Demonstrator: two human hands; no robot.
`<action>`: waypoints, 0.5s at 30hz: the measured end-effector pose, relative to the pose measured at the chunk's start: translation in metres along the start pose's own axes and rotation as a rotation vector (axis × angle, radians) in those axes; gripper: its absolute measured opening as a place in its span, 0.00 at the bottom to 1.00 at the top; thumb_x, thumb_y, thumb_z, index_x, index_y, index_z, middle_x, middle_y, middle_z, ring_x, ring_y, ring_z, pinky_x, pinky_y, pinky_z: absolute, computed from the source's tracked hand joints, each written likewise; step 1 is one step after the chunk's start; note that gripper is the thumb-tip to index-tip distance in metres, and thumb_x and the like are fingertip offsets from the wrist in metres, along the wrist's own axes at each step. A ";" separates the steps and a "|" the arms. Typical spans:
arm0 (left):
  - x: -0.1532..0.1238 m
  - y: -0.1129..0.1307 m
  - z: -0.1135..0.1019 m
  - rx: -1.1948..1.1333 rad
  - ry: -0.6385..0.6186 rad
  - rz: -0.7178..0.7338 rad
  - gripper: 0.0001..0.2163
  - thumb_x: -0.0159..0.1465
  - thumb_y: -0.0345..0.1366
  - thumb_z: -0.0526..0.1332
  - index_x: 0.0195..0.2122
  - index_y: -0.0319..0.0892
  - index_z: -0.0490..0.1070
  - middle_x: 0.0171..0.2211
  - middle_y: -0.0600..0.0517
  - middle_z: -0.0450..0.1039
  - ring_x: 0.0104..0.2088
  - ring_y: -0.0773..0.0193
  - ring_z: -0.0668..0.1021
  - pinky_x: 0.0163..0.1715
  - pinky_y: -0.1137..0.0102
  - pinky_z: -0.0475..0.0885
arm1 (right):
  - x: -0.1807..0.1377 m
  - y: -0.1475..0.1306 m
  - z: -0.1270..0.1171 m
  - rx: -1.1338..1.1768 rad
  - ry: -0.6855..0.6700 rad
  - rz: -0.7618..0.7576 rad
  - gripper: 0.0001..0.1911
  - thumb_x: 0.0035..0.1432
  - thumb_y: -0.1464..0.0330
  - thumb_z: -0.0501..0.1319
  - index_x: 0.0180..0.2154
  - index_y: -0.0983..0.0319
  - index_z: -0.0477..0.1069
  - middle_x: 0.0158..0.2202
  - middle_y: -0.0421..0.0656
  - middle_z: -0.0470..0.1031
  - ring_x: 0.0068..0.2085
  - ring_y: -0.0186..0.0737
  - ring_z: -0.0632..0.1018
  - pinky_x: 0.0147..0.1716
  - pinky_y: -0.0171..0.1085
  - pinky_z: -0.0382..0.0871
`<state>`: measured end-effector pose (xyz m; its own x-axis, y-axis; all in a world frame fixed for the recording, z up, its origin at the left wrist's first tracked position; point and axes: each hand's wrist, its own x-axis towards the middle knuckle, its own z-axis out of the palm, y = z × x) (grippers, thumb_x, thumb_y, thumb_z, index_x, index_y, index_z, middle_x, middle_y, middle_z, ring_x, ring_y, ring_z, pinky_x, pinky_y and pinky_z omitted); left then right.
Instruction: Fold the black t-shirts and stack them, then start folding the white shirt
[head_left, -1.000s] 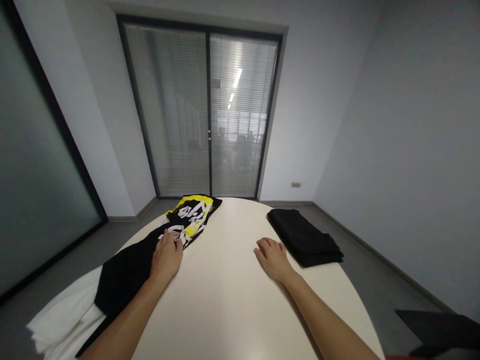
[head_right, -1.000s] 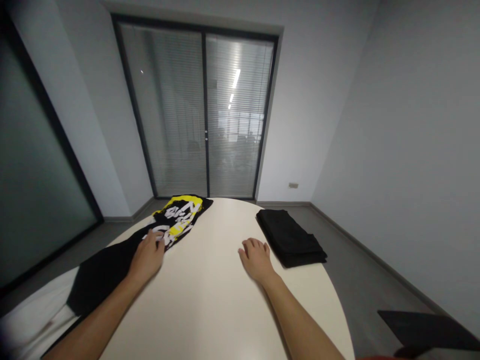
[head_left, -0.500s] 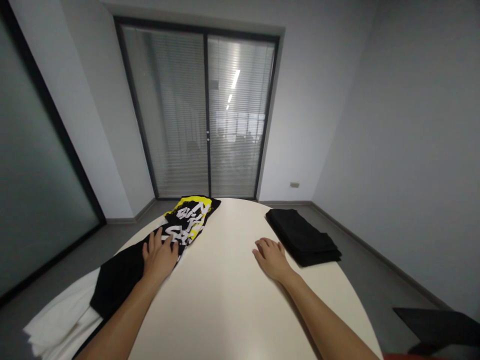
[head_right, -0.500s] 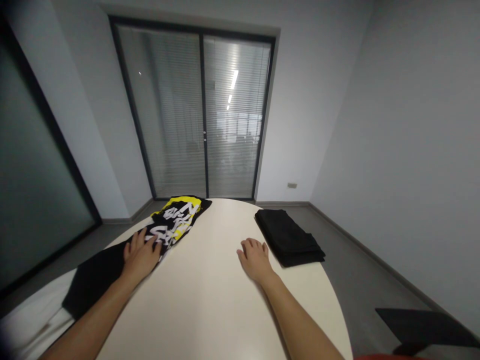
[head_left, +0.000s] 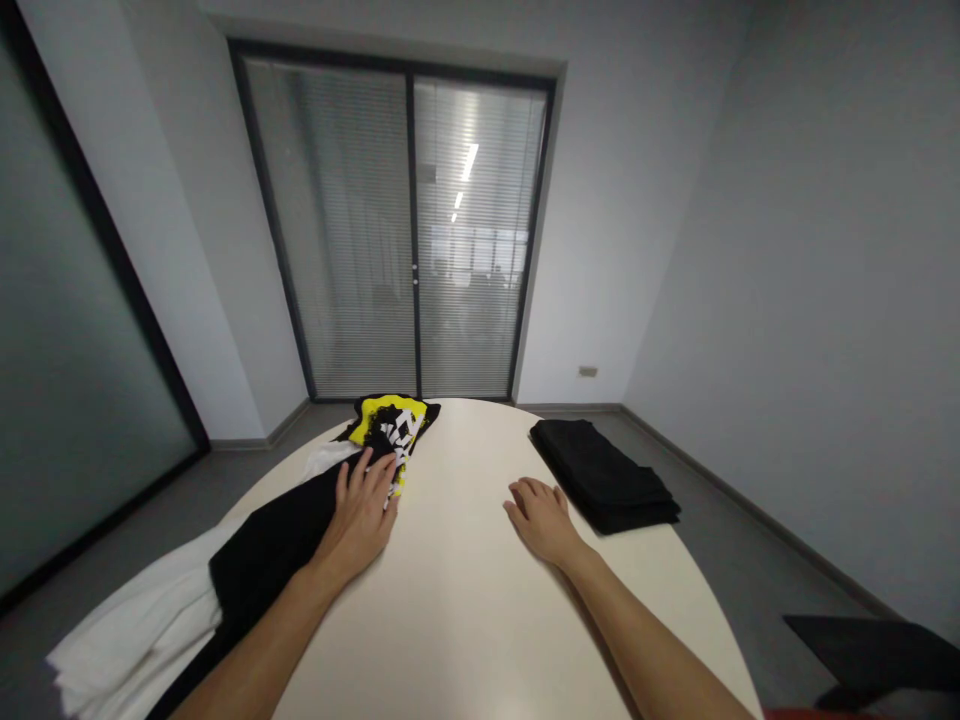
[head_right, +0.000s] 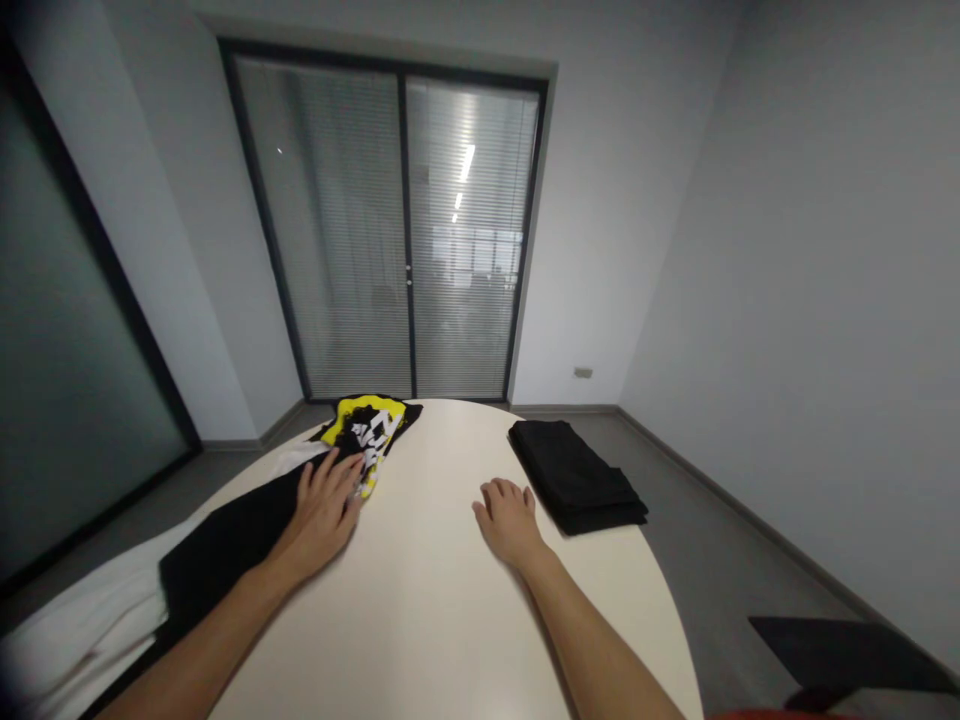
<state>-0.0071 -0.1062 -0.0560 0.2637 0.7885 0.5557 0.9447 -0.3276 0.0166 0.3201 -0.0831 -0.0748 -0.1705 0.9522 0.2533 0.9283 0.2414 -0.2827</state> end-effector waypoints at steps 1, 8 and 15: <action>-0.001 0.006 -0.002 -0.026 -0.025 0.072 0.23 0.69 0.34 0.49 0.65 0.38 0.62 0.66 0.43 0.61 0.69 0.47 0.54 0.67 0.44 0.46 | 0.000 0.000 0.000 0.000 0.005 0.000 0.18 0.67 0.60 0.52 0.54 0.58 0.68 0.57 0.50 0.71 0.59 0.49 0.69 0.62 0.57 0.49; -0.010 0.043 -0.017 -0.249 -0.259 0.453 0.25 0.68 0.29 0.49 0.67 0.44 0.59 0.64 0.47 0.64 0.65 0.56 0.64 0.68 0.52 0.54 | 0.001 -0.012 -0.008 0.096 0.039 -0.021 0.17 0.68 0.60 0.51 0.52 0.58 0.71 0.54 0.49 0.74 0.58 0.48 0.71 0.62 0.53 0.51; -0.018 0.096 -0.031 -0.471 -0.409 0.642 0.17 0.70 0.32 0.53 0.58 0.46 0.68 0.56 0.51 0.74 0.60 0.61 0.71 0.66 0.61 0.58 | -0.001 -0.037 0.005 0.524 -0.004 -0.074 0.28 0.64 0.61 0.57 0.64 0.55 0.59 0.49 0.45 0.77 0.46 0.42 0.78 0.50 0.41 0.68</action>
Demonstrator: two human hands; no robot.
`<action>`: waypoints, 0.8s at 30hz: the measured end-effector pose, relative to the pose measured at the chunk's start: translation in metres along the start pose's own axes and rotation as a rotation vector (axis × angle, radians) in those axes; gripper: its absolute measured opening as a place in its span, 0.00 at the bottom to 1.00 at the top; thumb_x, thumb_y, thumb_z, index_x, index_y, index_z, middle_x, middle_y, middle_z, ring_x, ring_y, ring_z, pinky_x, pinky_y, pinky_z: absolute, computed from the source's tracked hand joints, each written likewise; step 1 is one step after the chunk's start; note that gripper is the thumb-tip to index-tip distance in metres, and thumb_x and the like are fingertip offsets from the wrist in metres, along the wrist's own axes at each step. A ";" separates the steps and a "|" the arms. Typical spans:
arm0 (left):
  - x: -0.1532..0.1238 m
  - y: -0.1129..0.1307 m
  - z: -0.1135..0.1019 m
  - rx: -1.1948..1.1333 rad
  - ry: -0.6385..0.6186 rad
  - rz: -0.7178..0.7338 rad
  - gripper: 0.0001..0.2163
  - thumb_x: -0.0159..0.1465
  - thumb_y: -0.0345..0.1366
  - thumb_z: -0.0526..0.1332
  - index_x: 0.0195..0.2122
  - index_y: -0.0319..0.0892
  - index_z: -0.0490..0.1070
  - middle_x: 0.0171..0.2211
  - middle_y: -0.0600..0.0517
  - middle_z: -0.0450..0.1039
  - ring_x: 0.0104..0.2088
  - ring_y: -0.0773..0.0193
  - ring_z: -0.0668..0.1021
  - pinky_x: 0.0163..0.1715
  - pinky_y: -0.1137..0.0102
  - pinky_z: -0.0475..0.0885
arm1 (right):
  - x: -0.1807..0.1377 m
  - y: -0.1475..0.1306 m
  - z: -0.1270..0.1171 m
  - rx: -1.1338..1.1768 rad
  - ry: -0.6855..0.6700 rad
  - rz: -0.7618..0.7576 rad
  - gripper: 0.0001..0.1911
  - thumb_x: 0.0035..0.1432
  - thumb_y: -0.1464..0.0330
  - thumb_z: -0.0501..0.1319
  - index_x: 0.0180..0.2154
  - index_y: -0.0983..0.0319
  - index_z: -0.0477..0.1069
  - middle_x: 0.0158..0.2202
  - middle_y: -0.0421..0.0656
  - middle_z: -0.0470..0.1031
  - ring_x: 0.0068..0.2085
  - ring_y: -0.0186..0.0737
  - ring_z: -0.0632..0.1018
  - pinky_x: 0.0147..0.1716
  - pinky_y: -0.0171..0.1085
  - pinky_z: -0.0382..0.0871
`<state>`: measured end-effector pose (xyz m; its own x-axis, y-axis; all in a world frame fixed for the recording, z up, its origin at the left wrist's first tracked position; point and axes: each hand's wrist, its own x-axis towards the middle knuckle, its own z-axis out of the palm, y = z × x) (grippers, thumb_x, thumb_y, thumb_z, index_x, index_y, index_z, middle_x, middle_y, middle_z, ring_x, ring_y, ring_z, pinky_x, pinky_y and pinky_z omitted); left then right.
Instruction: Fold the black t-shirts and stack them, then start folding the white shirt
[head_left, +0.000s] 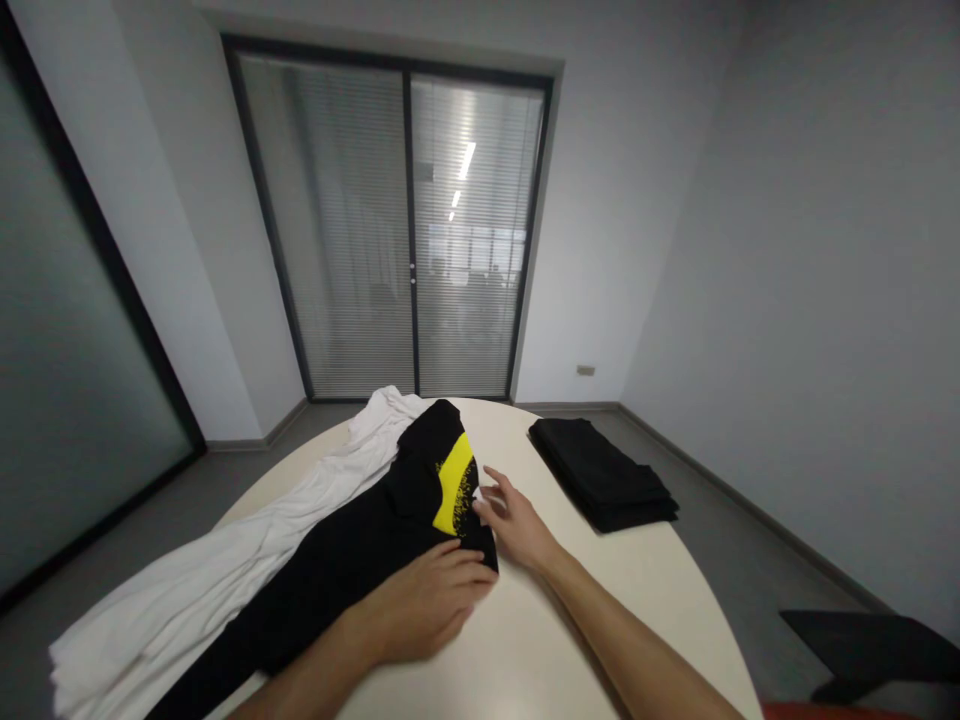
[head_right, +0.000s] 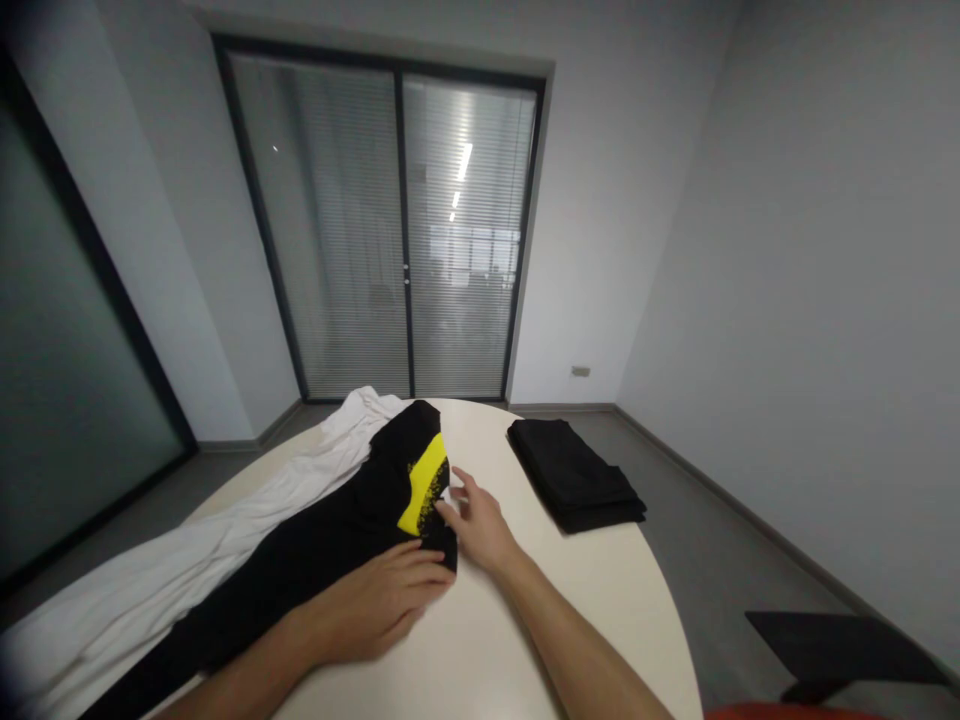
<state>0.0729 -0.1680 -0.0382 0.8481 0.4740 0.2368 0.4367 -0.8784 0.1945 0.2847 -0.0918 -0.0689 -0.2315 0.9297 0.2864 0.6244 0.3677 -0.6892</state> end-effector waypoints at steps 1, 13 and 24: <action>0.002 0.003 0.001 -0.015 0.013 0.015 0.16 0.70 0.32 0.53 0.56 0.46 0.70 0.55 0.51 0.75 0.59 0.61 0.72 0.65 0.61 0.60 | 0.001 0.002 0.004 0.030 -0.022 -0.004 0.28 0.62 0.64 0.59 0.63 0.55 0.60 0.46 0.43 0.78 0.42 0.40 0.78 0.46 0.40 0.69; -0.063 -0.106 -0.008 0.372 0.242 -1.021 0.23 0.71 0.45 0.48 0.60 0.40 0.69 0.61 0.42 0.70 0.65 0.38 0.64 0.62 0.39 0.53 | 0.017 0.020 -0.043 -0.163 0.249 0.053 0.21 0.51 0.77 0.54 0.43 0.60 0.79 0.39 0.45 0.74 0.40 0.42 0.76 0.46 0.38 0.69; -0.077 -0.136 0.002 0.399 0.058 -1.203 0.26 0.71 0.43 0.42 0.67 0.44 0.61 0.71 0.47 0.51 0.68 0.34 0.54 0.57 0.37 0.58 | 0.003 0.025 -0.080 -0.544 0.301 0.053 0.18 0.64 0.69 0.53 0.50 0.60 0.77 0.54 0.49 0.73 0.56 0.51 0.69 0.57 0.46 0.63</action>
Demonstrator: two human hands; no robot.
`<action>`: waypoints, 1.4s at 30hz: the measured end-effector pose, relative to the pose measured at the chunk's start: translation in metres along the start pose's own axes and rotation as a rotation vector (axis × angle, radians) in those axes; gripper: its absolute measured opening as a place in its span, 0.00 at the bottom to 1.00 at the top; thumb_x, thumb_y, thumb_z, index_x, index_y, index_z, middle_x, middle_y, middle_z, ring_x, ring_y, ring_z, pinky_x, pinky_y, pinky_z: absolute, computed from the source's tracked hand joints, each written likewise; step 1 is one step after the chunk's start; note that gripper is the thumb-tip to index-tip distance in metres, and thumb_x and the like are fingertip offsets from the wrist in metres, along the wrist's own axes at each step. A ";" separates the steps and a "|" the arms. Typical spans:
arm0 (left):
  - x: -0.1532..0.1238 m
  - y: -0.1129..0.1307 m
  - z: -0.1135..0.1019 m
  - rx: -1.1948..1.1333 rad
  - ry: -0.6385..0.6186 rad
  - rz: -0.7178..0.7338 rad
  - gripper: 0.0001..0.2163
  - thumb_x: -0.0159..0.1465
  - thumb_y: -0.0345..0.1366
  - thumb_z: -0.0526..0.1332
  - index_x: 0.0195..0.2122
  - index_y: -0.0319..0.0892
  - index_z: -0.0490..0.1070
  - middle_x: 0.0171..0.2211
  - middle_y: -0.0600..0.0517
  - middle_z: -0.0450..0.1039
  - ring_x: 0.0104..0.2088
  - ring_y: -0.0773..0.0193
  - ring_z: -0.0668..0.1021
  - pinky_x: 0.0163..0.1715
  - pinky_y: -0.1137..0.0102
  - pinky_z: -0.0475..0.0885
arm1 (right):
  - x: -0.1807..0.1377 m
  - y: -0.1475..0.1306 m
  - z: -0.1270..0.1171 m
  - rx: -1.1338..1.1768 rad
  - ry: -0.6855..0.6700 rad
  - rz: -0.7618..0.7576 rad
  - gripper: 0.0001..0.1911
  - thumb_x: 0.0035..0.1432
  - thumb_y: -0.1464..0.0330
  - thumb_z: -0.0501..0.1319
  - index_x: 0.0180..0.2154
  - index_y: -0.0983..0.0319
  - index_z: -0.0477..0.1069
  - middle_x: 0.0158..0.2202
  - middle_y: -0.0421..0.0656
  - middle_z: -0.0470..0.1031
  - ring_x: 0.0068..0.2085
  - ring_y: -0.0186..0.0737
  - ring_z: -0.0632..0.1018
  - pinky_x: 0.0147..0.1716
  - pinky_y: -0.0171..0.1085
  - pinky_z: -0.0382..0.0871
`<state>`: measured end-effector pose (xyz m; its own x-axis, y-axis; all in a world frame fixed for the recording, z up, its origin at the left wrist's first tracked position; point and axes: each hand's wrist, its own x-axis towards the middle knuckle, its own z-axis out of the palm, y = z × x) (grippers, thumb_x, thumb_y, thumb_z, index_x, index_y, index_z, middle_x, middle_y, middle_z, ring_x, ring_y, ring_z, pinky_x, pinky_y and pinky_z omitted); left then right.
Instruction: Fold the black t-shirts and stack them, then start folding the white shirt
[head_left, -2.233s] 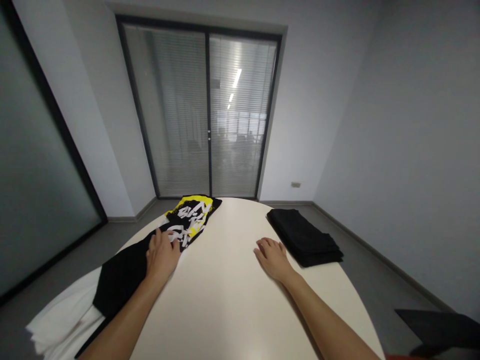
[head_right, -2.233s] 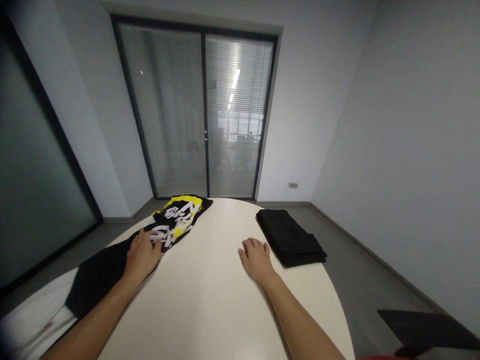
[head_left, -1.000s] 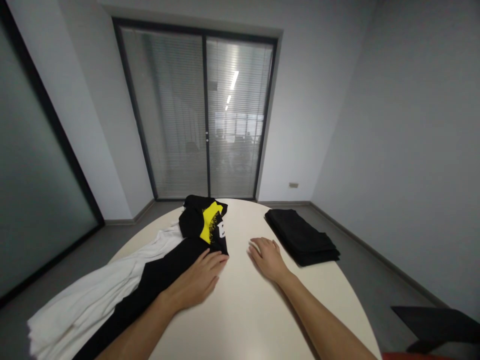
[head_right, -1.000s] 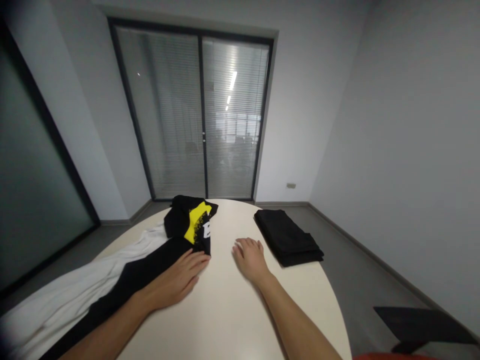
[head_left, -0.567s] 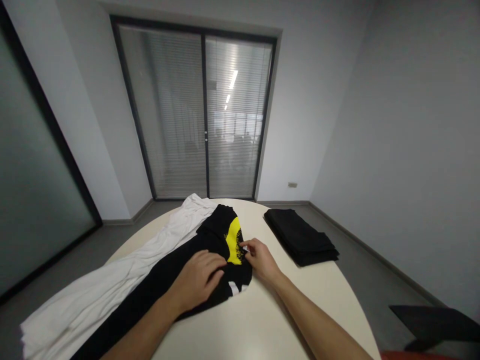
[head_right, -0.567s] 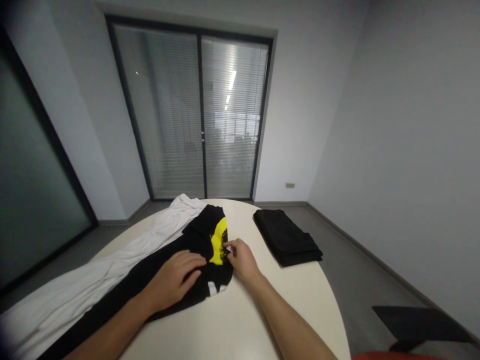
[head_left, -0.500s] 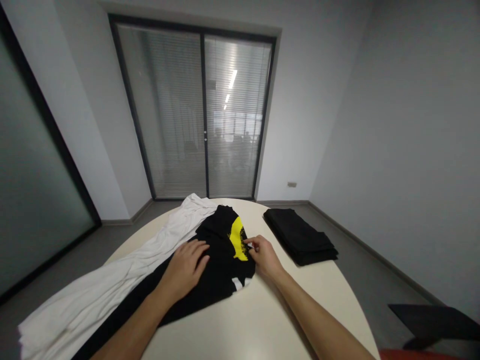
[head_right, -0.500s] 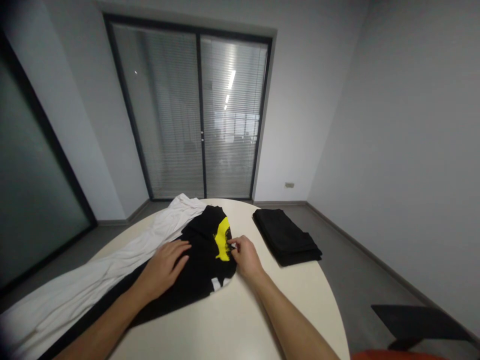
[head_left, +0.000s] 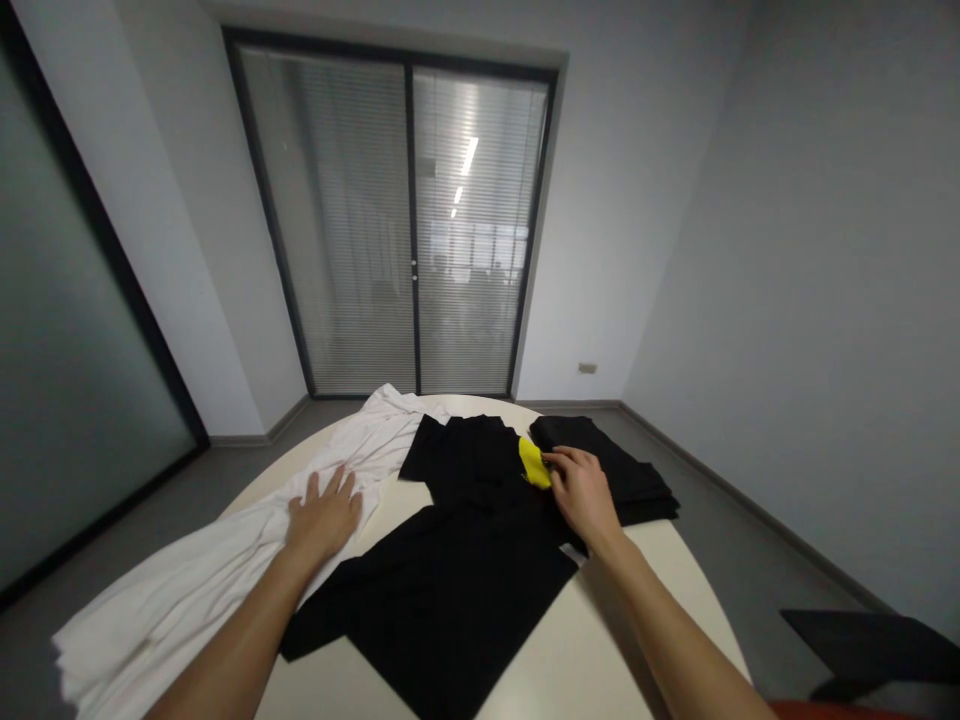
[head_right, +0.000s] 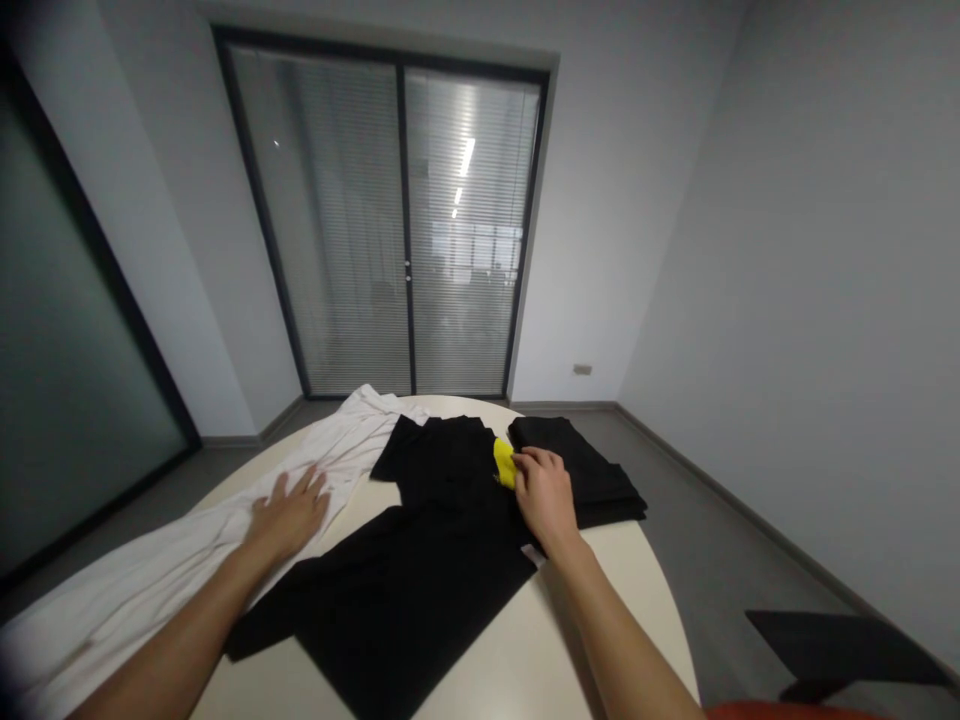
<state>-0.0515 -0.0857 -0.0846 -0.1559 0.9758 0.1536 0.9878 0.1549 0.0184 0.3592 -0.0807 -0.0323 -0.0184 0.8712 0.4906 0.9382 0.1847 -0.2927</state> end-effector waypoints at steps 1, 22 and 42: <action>0.002 0.000 0.001 0.011 0.025 -0.021 0.26 0.71 0.42 0.42 0.67 0.44 0.61 0.71 0.47 0.52 0.68 0.33 0.55 0.57 0.36 0.58 | -0.003 -0.007 0.003 0.005 -0.042 -0.013 0.19 0.66 0.64 0.53 0.52 0.59 0.76 0.57 0.49 0.72 0.58 0.52 0.68 0.58 0.48 0.61; 0.003 -0.002 0.002 0.031 0.054 -0.275 0.26 0.69 0.43 0.47 0.65 0.41 0.64 0.70 0.44 0.54 0.66 0.29 0.57 0.56 0.40 0.59 | -0.020 -0.032 -0.023 0.207 -0.776 -0.345 0.35 0.44 0.42 0.68 0.50 0.52 0.75 0.55 0.46 0.72 0.58 0.59 0.69 0.62 0.56 0.52; -0.056 0.077 -0.033 -0.413 -0.115 0.827 0.16 0.71 0.46 0.52 0.52 0.48 0.74 0.65 0.48 0.64 0.67 0.51 0.61 0.67 0.51 0.55 | -0.007 -0.015 0.018 0.206 -0.277 0.166 0.10 0.70 0.64 0.46 0.44 0.62 0.63 0.34 0.48 0.76 0.34 0.44 0.78 0.34 0.37 0.66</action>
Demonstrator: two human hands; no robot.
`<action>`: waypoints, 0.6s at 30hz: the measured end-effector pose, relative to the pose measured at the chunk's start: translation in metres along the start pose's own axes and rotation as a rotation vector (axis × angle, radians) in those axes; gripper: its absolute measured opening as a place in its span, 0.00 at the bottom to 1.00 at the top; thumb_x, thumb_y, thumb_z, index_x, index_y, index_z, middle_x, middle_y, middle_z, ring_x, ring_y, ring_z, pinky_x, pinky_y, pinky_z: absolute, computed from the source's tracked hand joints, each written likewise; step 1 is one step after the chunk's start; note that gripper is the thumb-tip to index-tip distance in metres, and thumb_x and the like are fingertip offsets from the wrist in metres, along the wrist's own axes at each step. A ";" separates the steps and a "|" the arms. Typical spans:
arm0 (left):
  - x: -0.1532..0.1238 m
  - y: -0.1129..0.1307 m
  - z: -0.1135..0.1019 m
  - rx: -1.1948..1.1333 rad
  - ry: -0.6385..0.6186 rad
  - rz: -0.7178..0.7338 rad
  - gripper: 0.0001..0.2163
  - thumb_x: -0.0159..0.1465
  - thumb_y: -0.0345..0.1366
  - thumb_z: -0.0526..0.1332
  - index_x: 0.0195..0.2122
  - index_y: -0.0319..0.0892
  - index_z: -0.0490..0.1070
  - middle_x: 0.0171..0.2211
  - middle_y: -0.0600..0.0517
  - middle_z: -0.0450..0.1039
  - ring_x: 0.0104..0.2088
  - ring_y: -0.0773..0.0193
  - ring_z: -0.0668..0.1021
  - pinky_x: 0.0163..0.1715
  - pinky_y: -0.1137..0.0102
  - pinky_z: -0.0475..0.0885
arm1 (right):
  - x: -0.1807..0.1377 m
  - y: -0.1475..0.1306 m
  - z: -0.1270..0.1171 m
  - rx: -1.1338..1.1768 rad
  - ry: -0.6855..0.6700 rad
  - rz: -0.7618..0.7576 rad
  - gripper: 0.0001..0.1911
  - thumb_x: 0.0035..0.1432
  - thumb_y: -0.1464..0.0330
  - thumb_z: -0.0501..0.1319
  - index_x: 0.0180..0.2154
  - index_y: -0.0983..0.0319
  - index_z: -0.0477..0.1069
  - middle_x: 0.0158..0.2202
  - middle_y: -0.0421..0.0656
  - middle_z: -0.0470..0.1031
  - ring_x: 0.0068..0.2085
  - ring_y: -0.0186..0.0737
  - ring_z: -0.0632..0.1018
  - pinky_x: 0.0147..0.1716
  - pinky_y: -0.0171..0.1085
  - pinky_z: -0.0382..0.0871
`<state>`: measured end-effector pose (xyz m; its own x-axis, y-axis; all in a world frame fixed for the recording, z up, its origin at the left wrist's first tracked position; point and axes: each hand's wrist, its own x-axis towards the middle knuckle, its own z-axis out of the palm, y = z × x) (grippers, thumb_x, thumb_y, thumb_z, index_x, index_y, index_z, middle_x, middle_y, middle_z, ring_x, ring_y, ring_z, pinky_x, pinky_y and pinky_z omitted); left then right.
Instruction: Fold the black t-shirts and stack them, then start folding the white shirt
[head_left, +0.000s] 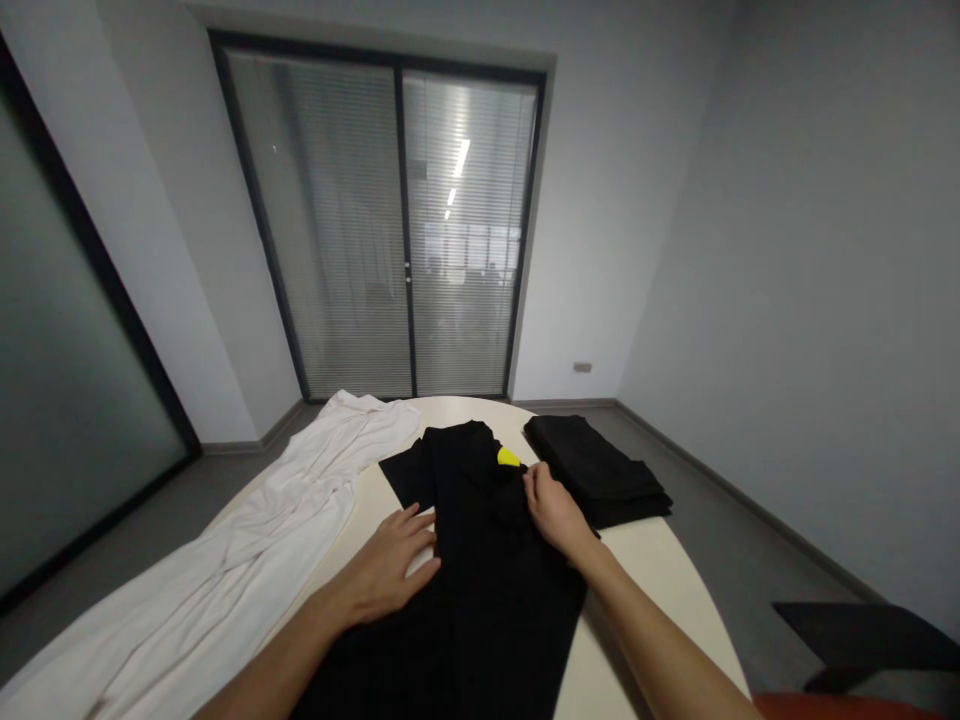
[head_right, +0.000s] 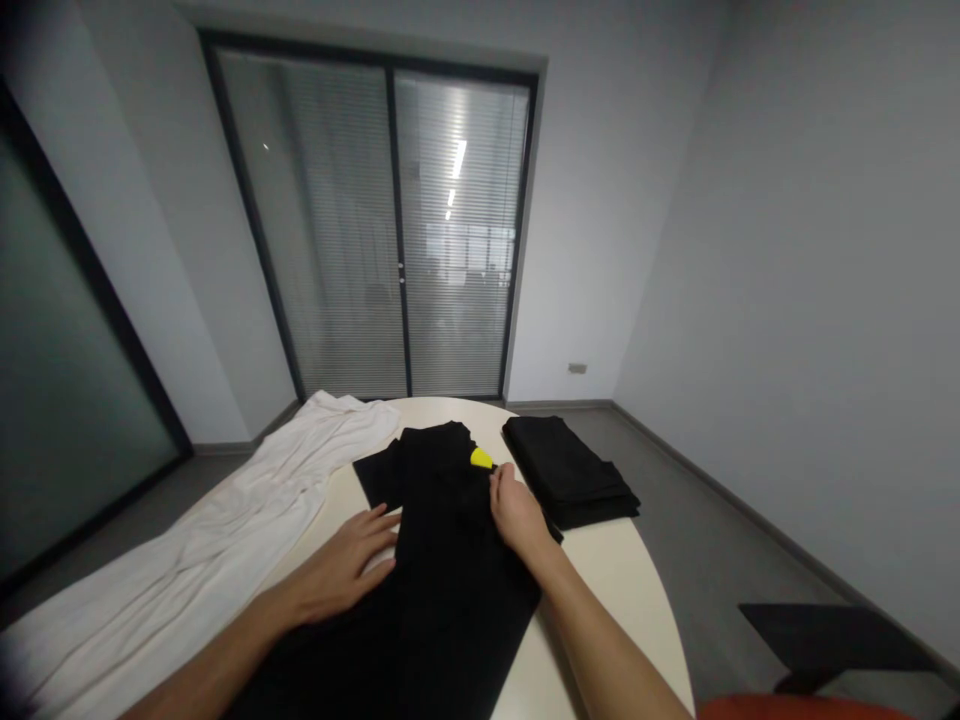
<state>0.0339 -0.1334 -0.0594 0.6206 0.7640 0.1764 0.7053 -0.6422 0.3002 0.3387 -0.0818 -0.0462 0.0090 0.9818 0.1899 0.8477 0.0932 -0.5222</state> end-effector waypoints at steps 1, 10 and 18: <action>0.000 0.001 -0.001 -0.011 0.014 0.014 0.16 0.71 0.46 0.52 0.51 0.48 0.74 0.64 0.48 0.66 0.67 0.51 0.63 0.67 0.51 0.56 | 0.003 0.004 0.000 0.102 0.073 0.033 0.11 0.71 0.63 0.45 0.43 0.61 0.61 0.31 0.46 0.74 0.32 0.43 0.78 0.32 0.37 0.66; 0.002 0.003 0.009 -0.127 0.189 -0.076 0.22 0.63 0.39 0.63 0.58 0.46 0.65 0.58 0.44 0.66 0.55 0.53 0.74 0.58 0.57 0.69 | 0.020 0.029 -0.026 0.930 0.666 0.125 0.24 0.60 0.45 0.54 0.46 0.55 0.55 0.30 0.33 0.67 0.34 0.37 0.77 0.39 0.41 0.77; 0.005 -0.005 0.007 -0.006 0.161 -0.377 0.26 0.70 0.44 0.51 0.67 0.40 0.56 0.67 0.40 0.58 0.62 0.49 0.69 0.59 0.57 0.67 | 0.015 0.023 -0.023 0.393 0.554 -0.010 0.43 0.54 0.54 0.63 0.63 0.61 0.45 0.59 0.56 0.62 0.58 0.53 0.69 0.57 0.51 0.65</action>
<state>0.0359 -0.1269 -0.0668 0.2572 0.9460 0.1976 0.8705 -0.3155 0.3777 0.3705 -0.0691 -0.0360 0.3612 0.7606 0.5395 0.5940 0.2583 -0.7619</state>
